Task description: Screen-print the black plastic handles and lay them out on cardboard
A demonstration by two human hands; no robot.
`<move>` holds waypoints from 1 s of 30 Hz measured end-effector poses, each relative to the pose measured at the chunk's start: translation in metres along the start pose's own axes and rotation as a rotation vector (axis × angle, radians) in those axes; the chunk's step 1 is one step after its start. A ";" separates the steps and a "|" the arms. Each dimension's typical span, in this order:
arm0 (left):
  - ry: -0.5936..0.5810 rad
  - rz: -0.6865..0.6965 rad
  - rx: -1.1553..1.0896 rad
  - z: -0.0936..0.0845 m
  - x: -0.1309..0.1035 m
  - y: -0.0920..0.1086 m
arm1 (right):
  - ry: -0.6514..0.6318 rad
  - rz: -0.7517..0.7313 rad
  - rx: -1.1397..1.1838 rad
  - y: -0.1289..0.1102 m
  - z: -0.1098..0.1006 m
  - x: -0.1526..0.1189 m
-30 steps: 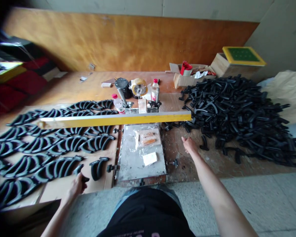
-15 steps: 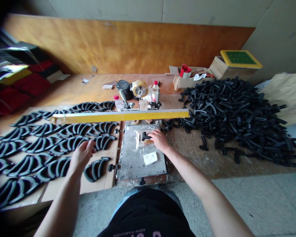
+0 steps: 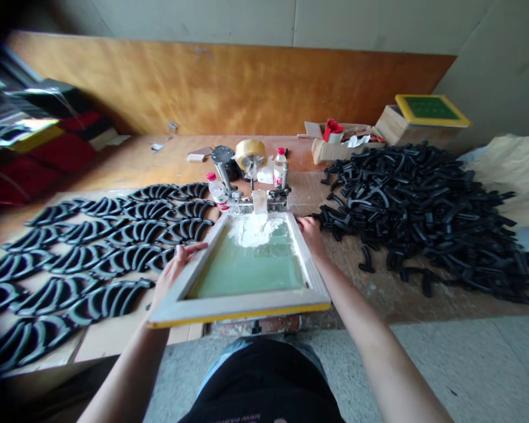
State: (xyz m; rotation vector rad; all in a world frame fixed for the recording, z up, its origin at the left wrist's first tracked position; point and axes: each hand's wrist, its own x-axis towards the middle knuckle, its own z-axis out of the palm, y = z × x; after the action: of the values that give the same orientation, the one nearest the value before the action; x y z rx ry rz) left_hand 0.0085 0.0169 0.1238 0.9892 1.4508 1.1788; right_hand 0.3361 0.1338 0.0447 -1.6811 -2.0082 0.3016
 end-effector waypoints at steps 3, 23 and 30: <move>0.018 -0.139 0.083 -0.005 -0.011 -0.042 | 0.151 -0.060 0.036 -0.011 -0.008 0.030; 0.059 -0.188 0.161 0.002 -0.001 -0.101 | -0.299 -0.749 -0.111 -0.073 0.015 0.002; 0.028 -0.221 0.178 0.002 -0.003 -0.096 | -0.267 -0.737 -0.016 -0.072 0.026 -0.015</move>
State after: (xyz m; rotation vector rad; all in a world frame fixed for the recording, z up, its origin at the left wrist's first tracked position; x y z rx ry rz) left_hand 0.0098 -0.0046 0.0298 0.9068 1.6641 0.9187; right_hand 0.2628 0.1079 0.0533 -0.8330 -2.6614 0.2483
